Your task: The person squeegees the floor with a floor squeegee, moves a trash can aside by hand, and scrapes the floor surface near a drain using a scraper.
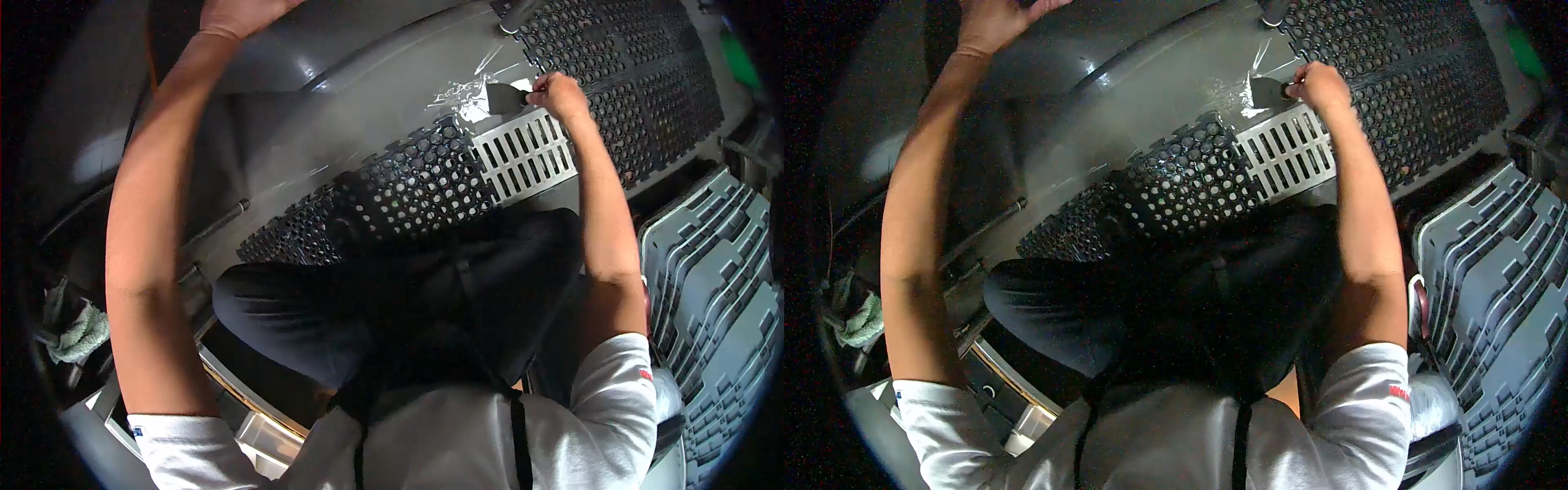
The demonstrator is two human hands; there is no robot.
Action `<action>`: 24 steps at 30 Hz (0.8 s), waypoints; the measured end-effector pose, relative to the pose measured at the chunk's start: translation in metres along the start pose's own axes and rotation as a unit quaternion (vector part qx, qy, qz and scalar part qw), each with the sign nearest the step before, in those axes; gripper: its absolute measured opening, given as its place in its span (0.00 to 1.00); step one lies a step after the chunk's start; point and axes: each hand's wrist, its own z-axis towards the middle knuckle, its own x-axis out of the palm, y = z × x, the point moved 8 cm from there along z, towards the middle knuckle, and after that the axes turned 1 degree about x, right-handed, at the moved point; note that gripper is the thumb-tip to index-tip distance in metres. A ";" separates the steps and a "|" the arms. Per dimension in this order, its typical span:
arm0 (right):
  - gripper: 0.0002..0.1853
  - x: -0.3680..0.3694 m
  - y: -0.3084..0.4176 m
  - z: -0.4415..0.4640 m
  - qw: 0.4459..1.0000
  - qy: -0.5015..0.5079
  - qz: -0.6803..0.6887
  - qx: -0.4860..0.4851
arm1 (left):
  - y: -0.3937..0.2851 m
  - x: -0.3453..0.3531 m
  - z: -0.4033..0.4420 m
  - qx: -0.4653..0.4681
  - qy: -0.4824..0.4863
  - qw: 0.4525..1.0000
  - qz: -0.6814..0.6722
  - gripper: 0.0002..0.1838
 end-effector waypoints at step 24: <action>0.12 0.031 0.092 0.037 0.966 0.060 -0.189 -0.163 | 0.003 -0.003 -0.001 -0.002 -0.015 1.000 0.023 0.70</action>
